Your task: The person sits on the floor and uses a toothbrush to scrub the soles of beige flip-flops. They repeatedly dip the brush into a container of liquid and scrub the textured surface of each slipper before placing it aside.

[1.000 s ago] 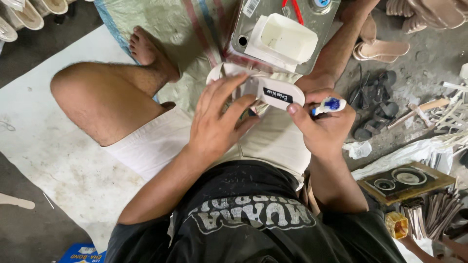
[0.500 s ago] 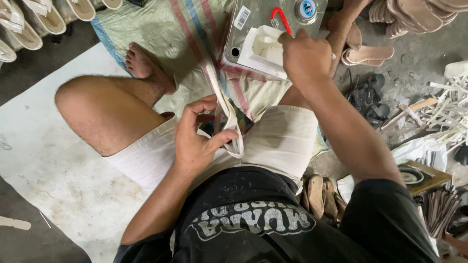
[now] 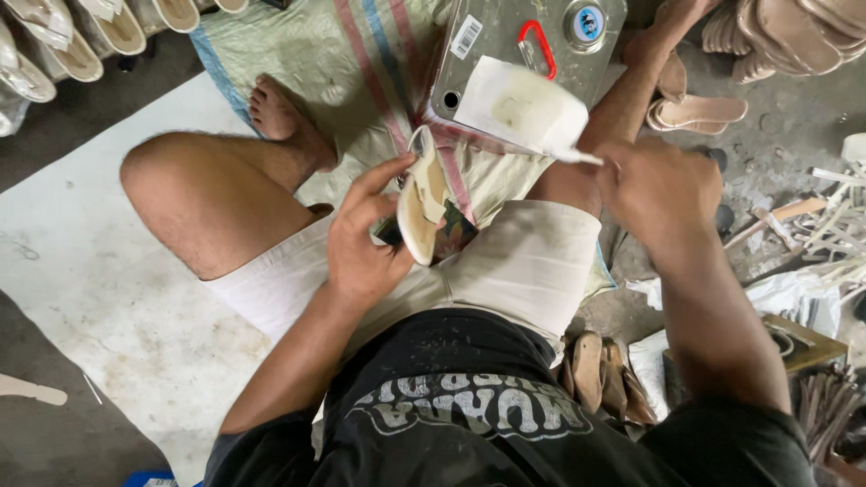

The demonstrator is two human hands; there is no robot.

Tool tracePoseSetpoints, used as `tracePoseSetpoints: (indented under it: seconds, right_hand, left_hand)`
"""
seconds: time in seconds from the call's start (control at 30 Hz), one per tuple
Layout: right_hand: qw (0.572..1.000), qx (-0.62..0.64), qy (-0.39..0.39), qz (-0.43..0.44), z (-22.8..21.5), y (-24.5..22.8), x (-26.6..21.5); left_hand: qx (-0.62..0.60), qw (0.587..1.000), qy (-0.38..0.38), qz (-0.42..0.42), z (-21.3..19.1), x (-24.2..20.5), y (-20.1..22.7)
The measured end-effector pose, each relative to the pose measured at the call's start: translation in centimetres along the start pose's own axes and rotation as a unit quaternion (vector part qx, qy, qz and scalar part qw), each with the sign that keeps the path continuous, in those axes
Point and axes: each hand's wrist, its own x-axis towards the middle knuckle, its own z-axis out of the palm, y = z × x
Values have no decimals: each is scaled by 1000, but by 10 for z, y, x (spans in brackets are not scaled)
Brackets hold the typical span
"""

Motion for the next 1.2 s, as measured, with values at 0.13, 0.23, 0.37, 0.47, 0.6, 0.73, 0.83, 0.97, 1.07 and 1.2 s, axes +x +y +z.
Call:
tracePoseSetpoints:
  seconds: [0.13,0.23,0.37,0.47,0.6,0.73,0.83,0.97,1.07,1.2]
  right_hand:
    - [906,419,57,-31,3,-27,-18]
    - [735,677,-33,30,13,-68,-46]
    - [550,833,-56,1,20,-107,-64]
    - [656,755,15,24,19,-116,-60]
    - [674,736,60,-25,13,-119,-60]
    - [690,714,99,-59,9,-119,-64]
    - [686,717,101,-72,11,-117,-62]
    - [682,720,96,-82,14,-114,-62]
    - [672,731,99,-73,16,-113,-61]
    - [677,722,125,-72,19,-112,-55]
  left_hand:
    - [60,993,12,98,6,4,-5]
    - [24,986,29,163,10,6,-8]
    - [56,983,7,177,9,8,-6]
    - [49,982,0,184,7,7,-3]
    - [56,985,4,163,9,7,-2]
    - [66,987,12,144,14,8,-2]
    - [52,990,22,133,14,7,1]
    - [42,995,19,84,15,4,7]
    - [7,999,-5,41,14,1,11]
    - [-51,998,-47,3,12,-1,15]
